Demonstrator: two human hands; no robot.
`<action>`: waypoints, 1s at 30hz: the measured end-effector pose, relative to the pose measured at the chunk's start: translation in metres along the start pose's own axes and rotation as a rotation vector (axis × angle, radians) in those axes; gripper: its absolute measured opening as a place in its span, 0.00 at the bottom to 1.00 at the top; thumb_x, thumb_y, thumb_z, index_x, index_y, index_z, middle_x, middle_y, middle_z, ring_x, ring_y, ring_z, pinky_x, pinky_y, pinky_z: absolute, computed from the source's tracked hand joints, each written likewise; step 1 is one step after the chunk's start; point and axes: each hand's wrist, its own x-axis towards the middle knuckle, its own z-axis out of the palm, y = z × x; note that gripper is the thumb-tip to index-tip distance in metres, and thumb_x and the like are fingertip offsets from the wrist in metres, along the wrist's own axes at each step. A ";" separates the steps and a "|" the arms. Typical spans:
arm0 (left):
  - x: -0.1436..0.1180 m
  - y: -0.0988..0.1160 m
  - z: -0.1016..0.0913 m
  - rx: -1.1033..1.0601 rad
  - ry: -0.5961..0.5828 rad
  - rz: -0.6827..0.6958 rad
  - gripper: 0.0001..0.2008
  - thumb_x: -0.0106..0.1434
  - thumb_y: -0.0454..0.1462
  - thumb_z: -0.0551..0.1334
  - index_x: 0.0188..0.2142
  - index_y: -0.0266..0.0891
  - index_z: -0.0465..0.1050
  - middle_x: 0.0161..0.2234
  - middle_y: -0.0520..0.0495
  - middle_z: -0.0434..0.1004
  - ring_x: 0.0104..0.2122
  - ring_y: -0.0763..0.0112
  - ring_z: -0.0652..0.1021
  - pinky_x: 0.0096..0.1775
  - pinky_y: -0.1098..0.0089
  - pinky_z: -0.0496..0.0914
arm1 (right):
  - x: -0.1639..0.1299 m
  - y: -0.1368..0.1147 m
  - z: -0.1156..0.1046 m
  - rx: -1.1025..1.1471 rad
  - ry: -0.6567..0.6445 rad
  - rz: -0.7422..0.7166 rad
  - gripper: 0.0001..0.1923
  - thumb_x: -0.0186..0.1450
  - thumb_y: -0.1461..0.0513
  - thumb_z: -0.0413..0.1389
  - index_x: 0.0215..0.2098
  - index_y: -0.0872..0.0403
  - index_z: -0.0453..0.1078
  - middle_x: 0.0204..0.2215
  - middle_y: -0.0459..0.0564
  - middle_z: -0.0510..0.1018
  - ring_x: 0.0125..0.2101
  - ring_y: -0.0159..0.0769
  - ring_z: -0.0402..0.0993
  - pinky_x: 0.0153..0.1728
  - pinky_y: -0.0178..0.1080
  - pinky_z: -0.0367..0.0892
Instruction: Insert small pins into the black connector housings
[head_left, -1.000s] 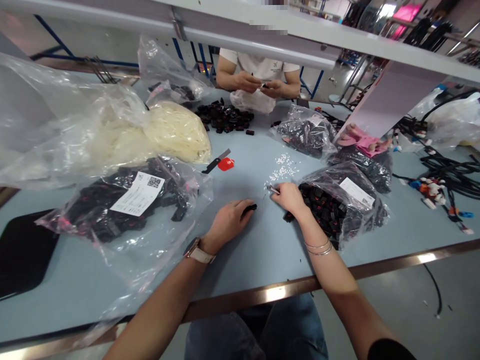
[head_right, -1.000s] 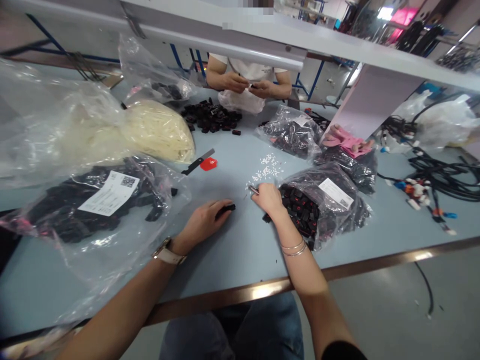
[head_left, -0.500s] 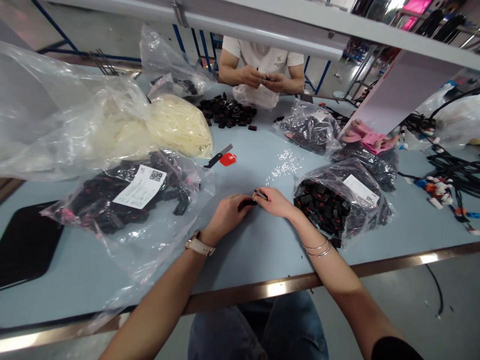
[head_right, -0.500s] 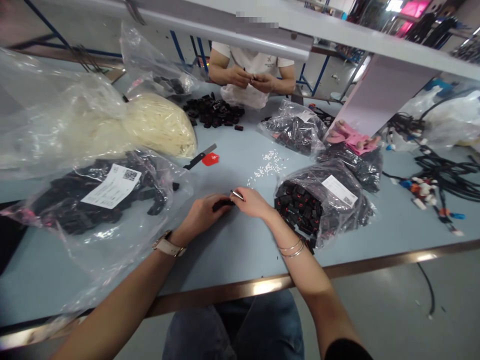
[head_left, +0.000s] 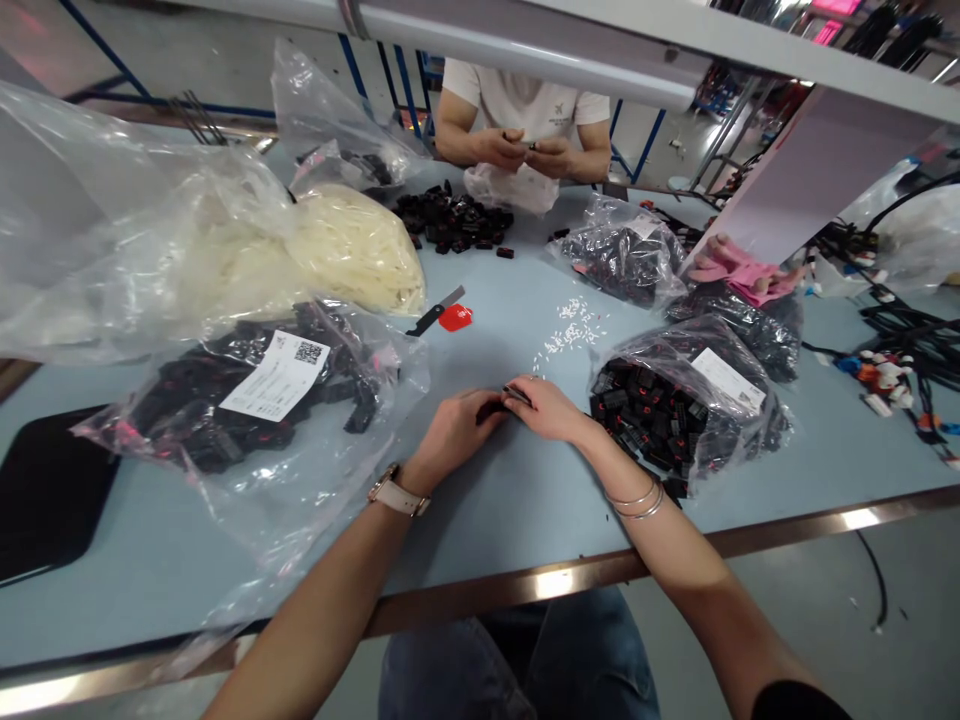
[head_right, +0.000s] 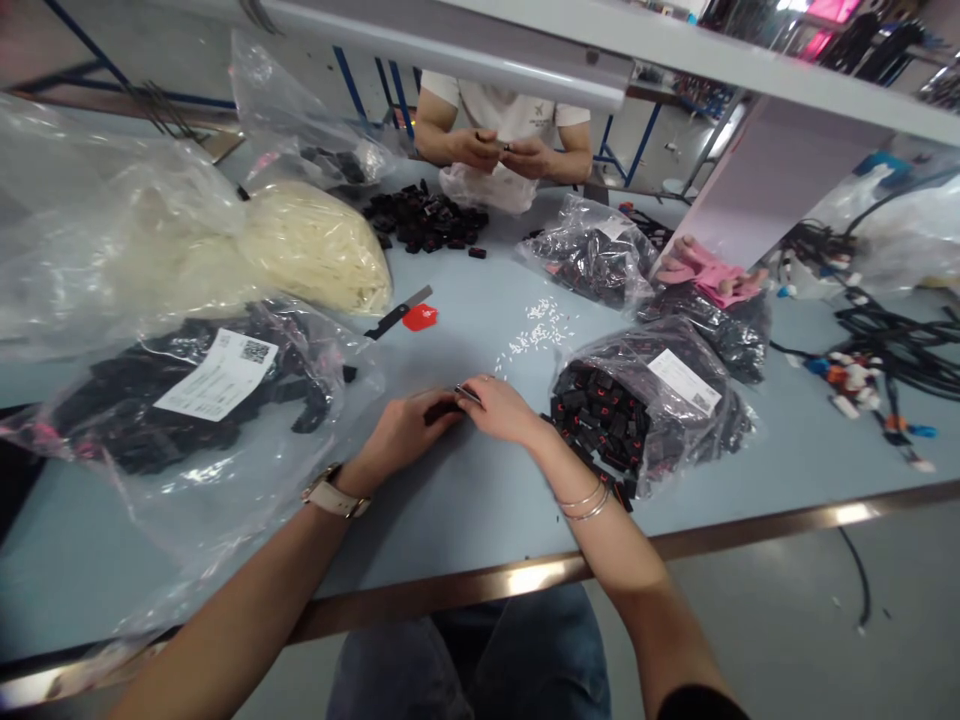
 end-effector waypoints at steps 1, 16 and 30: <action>0.000 0.000 0.000 0.000 -0.001 -0.003 0.07 0.61 0.36 0.59 0.39 0.40 0.73 0.36 0.48 0.79 0.35 0.66 0.77 0.38 0.68 0.71 | 0.000 0.000 0.000 0.004 -0.002 0.002 0.05 0.66 0.64 0.50 0.34 0.56 0.66 0.30 0.47 0.71 0.32 0.32 0.64 0.33 0.34 0.58; -0.001 0.002 -0.001 0.001 0.004 -0.004 0.08 0.61 0.36 0.58 0.40 0.40 0.73 0.36 0.48 0.79 0.35 0.66 0.78 0.39 0.66 0.71 | -0.004 0.004 -0.009 -0.045 0.065 -0.026 0.07 0.64 0.62 0.54 0.35 0.57 0.73 0.31 0.49 0.73 0.33 0.31 0.67 0.35 0.33 0.59; -0.001 0.004 -0.001 0.036 0.008 -0.005 0.06 0.61 0.35 0.58 0.37 0.39 0.72 0.33 0.47 0.78 0.33 0.66 0.77 0.37 0.67 0.70 | -0.005 -0.004 -0.008 -0.240 -0.010 -0.004 0.09 0.64 0.61 0.54 0.38 0.55 0.76 0.33 0.51 0.76 0.32 0.35 0.70 0.32 0.35 0.56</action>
